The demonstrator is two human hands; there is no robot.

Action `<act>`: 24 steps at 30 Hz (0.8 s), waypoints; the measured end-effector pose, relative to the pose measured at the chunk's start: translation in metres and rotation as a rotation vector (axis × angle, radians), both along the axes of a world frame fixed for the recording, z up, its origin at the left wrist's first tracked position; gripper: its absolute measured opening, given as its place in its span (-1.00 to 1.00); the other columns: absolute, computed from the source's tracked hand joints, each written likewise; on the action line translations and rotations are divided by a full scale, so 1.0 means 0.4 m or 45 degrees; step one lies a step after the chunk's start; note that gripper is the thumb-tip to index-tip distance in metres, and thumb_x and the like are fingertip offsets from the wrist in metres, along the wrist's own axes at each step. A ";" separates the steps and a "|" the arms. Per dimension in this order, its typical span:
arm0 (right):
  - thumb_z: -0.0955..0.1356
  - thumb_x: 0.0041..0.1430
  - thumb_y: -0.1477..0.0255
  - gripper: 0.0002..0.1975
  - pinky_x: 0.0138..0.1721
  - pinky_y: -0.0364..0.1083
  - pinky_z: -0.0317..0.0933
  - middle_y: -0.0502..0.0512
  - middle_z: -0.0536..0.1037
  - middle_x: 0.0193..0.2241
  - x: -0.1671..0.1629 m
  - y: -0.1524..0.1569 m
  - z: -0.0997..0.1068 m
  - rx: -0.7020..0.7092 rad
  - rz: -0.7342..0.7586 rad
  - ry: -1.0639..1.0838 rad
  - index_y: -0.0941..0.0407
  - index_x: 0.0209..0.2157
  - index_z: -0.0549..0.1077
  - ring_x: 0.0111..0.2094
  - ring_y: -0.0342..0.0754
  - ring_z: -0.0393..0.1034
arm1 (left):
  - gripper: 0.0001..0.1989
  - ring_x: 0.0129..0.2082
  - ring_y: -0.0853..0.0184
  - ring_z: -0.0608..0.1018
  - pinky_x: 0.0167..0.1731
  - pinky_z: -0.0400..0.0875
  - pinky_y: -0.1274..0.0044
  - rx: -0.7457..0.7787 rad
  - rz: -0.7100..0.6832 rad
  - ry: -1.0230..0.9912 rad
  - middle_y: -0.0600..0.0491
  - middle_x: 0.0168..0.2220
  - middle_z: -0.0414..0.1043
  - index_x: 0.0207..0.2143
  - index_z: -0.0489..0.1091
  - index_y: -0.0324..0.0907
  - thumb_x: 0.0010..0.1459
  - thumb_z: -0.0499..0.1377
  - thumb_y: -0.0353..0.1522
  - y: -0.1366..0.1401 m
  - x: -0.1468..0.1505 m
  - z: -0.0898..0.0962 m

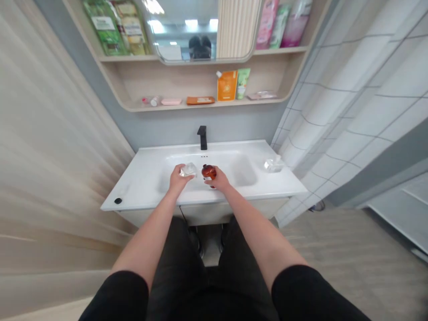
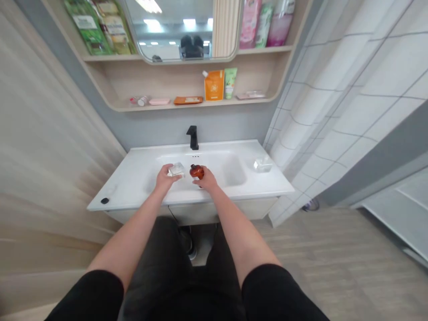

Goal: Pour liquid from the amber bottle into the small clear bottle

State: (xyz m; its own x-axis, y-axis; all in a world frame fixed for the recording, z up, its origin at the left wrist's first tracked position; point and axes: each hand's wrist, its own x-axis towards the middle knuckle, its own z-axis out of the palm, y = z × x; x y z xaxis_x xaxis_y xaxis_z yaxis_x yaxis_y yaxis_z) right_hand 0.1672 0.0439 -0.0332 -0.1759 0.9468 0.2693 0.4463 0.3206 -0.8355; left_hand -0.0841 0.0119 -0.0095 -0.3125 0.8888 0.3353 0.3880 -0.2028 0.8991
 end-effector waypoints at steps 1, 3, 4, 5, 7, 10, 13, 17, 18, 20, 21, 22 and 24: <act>0.67 -0.12 0.37 -0.16 0.18 0.16 0.45 0.11 0.67 0.03 0.000 0.001 -0.001 0.009 -0.002 -0.019 0.02 0.22 0.43 0.03 0.16 0.60 | -0.30 0.06 0.10 0.60 0.18 0.45 0.30 0.000 0.000 0.013 0.03 0.03 0.57 0.07 0.48 -0.06 -0.18 0.57 -0.29 0.003 0.008 -0.006; 0.66 -0.14 0.42 -0.13 0.21 0.17 0.44 0.14 0.66 0.07 0.000 0.005 -0.005 0.028 -0.016 -0.068 0.02 0.24 0.42 0.09 0.18 0.58 | -0.30 0.06 0.10 0.61 0.16 0.47 0.31 -0.006 -0.023 0.037 0.03 0.05 0.59 0.08 0.47 -0.07 -0.16 0.56 -0.30 0.007 0.019 -0.014; 0.66 -0.15 0.43 -0.12 0.22 0.17 0.43 0.15 0.65 0.09 0.000 0.007 -0.007 0.034 -0.024 -0.092 0.02 0.25 0.42 0.11 0.19 0.57 | -0.31 0.05 0.10 0.62 0.15 0.48 0.31 -0.008 -0.038 0.051 0.03 0.05 0.59 0.08 0.47 -0.07 -0.15 0.56 -0.31 0.008 0.022 -0.018; 0.66 -0.15 0.44 -0.10 0.23 0.17 0.43 0.16 0.65 0.10 0.000 0.009 -0.009 0.036 -0.026 -0.113 0.02 0.26 0.41 0.13 0.20 0.56 | -0.31 0.05 0.10 0.63 0.15 0.49 0.31 -0.007 -0.053 0.067 0.02 0.05 0.60 0.09 0.47 -0.07 -0.14 0.55 -0.31 0.008 0.024 -0.020; 0.66 -0.15 0.44 -0.09 0.25 0.18 0.42 0.17 0.64 0.13 0.000 0.012 -0.011 0.036 -0.022 -0.148 0.02 0.28 0.41 0.15 0.22 0.55 | -0.31 0.06 0.09 0.64 0.16 0.50 0.28 0.008 -0.077 0.103 0.01 0.07 0.60 0.10 0.48 -0.07 -0.12 0.55 -0.30 0.008 0.025 -0.025; 0.66 -0.14 0.45 -0.08 0.26 0.20 0.42 0.17 0.64 0.15 -0.001 0.014 -0.014 0.025 -0.005 -0.190 0.01 0.29 0.41 0.16 0.23 0.55 | -0.31 0.08 0.07 0.65 0.19 0.52 0.21 0.021 -0.098 0.150 -0.01 0.11 0.60 0.11 0.49 -0.05 -0.12 0.56 -0.31 0.004 0.025 -0.028; 0.65 -0.15 0.47 -0.09 0.25 0.22 0.43 0.12 0.64 0.15 -0.002 0.012 -0.013 0.006 -0.013 -0.256 -0.05 0.28 0.43 0.17 0.25 0.55 | -0.30 0.10 0.04 0.65 0.24 0.50 0.15 0.018 -0.082 0.195 -0.04 0.12 0.61 0.13 0.51 -0.04 -0.10 0.56 -0.36 0.001 0.026 -0.028; 0.63 -0.13 0.49 -0.11 0.23 0.22 0.44 0.08 0.65 0.13 -0.003 0.005 -0.006 0.015 -0.038 -0.355 -0.09 0.29 0.44 0.16 0.27 0.56 | -0.27 0.17 -0.01 0.63 0.30 0.47 0.12 0.023 -0.059 0.284 -0.11 0.18 0.60 0.19 0.49 -0.05 -0.07 0.54 -0.40 0.002 0.026 -0.030; 0.62 -0.13 0.49 -0.11 0.22 0.22 0.45 0.09 0.65 0.13 -0.003 0.002 -0.003 0.019 -0.039 -0.380 -0.09 0.29 0.45 0.15 0.28 0.56 | -0.26 0.19 -0.03 0.62 0.31 0.46 0.11 0.025 -0.055 0.311 -0.13 0.20 0.59 0.21 0.49 -0.06 -0.07 0.54 -0.41 0.004 0.025 -0.033; 0.62 -0.12 0.48 -0.12 0.19 0.22 0.46 0.10 0.65 0.11 -0.003 -0.002 0.002 0.025 -0.040 -0.426 -0.10 0.29 0.45 0.13 0.30 0.56 | -0.24 0.24 -0.06 0.60 0.34 0.44 0.10 0.029 -0.042 0.363 -0.18 0.23 0.58 0.23 0.47 -0.10 -0.06 0.53 -0.42 0.008 0.022 -0.038; 0.63 -0.12 0.48 -0.12 0.18 0.21 0.46 0.10 0.65 0.11 -0.004 -0.004 0.004 0.025 -0.042 -0.445 -0.10 0.29 0.45 0.13 0.31 0.56 | -0.24 0.25 -0.07 0.59 0.35 0.43 0.10 0.028 -0.039 0.387 -0.19 0.23 0.58 0.23 0.47 -0.12 -0.06 0.52 -0.42 0.010 0.021 -0.041; 0.63 -0.12 0.48 -0.11 0.17 0.21 0.47 0.10 0.65 0.10 -0.005 -0.005 0.006 0.023 -0.046 -0.461 -0.11 0.29 0.46 0.12 0.31 0.56 | -0.25 0.25 -0.09 0.59 0.36 0.43 0.10 0.026 -0.037 0.411 -0.20 0.23 0.58 0.23 0.48 -0.14 -0.05 0.51 -0.43 0.011 0.020 -0.042; 0.64 -0.12 0.48 -0.11 0.16 0.20 0.47 0.10 0.65 0.10 -0.007 -0.007 0.008 0.016 -0.046 -0.480 -0.12 0.29 0.45 0.12 0.32 0.56 | -0.26 0.25 -0.10 0.58 0.36 0.43 0.10 0.027 -0.035 0.467 -0.20 0.23 0.58 0.23 0.48 -0.15 -0.05 0.49 -0.46 0.010 0.020 -0.042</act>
